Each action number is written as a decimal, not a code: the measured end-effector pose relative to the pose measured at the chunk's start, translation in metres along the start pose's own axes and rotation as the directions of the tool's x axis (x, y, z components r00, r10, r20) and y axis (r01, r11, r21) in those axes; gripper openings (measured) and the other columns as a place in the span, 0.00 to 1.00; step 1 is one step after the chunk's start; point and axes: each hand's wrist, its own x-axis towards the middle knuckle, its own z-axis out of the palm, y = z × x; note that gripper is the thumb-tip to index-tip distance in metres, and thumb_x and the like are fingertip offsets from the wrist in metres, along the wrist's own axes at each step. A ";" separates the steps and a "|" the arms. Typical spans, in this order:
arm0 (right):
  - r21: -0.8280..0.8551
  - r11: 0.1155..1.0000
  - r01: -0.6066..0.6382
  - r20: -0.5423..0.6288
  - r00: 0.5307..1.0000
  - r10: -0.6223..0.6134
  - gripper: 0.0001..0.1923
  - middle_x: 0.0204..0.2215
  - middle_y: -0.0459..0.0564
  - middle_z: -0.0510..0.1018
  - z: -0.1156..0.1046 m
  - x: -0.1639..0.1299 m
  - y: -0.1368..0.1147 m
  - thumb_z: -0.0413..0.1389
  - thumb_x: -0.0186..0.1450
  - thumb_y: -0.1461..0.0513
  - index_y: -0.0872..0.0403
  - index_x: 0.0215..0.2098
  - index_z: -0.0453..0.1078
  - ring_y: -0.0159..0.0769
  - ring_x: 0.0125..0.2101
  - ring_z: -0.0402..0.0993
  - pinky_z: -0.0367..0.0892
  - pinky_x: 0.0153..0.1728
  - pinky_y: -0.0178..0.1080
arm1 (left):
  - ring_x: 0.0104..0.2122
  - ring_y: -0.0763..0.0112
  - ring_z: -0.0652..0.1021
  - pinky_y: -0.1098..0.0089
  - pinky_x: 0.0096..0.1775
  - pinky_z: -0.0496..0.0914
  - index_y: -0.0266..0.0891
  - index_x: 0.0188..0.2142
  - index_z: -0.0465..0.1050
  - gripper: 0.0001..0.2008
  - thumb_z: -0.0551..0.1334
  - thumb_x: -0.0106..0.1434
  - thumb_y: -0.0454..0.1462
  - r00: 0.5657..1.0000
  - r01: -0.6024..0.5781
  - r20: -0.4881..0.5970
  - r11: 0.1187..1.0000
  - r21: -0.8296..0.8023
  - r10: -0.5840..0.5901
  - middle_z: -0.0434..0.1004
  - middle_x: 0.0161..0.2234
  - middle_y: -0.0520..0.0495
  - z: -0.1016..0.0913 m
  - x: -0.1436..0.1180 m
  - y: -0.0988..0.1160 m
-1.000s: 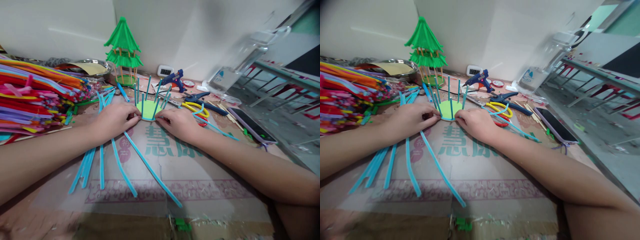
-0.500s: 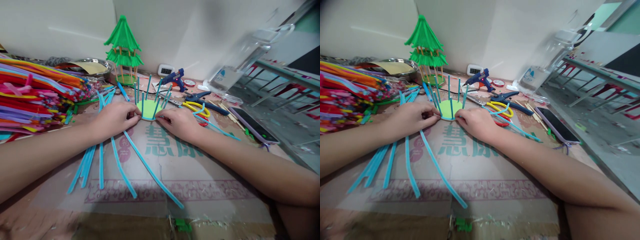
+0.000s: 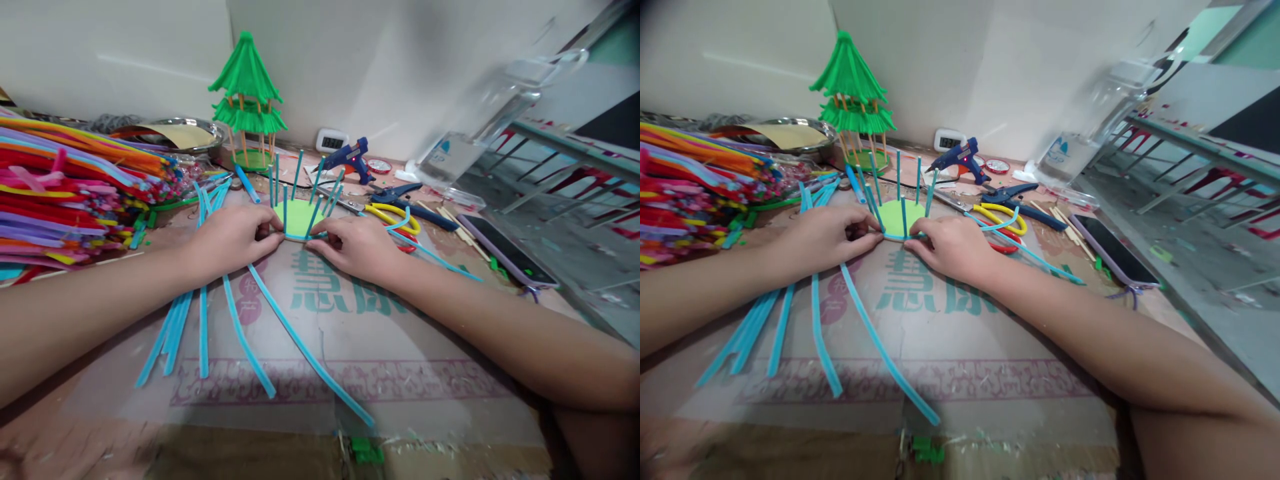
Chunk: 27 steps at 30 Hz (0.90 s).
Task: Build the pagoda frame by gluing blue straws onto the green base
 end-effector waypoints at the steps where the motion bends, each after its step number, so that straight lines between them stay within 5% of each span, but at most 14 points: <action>1: -0.007 1.000 -0.017 0.001 1.000 0.017 0.17 0.29 0.48 0.83 0.000 0.000 -0.001 0.58 0.69 0.50 0.53 0.44 0.79 0.37 0.30 0.76 0.56 0.30 0.37 | 0.32 0.65 0.77 0.68 0.33 0.63 0.40 0.39 0.79 0.14 0.58 0.64 0.44 1.000 0.002 -0.002 1.000 0.000 -0.002 0.79 0.32 0.48 0.000 0.000 0.000; 10: 0.005 0.995 -0.095 0.049 0.994 0.095 0.14 0.29 0.48 0.82 -0.002 0.003 -0.007 0.56 0.71 0.53 0.53 0.43 0.78 0.36 0.29 0.74 0.54 0.29 0.36 | 0.31 0.65 0.77 0.68 0.32 0.63 0.40 0.39 0.79 0.15 0.58 0.63 0.44 1.000 0.003 -0.002 1.000 0.022 -0.003 0.79 0.31 0.48 0.001 0.001 0.000; 27: 0.025 0.999 -0.044 0.033 0.999 0.043 0.15 0.29 0.49 0.81 -0.002 0.001 -0.004 0.52 0.70 0.56 0.54 0.42 0.78 0.36 0.29 0.74 0.55 0.30 0.37 | 0.34 0.63 0.79 0.67 0.35 0.66 0.41 0.41 0.80 0.16 0.56 0.62 0.41 1.000 -0.013 -0.010 0.999 0.036 0.013 0.82 0.34 0.48 0.001 0.001 -0.001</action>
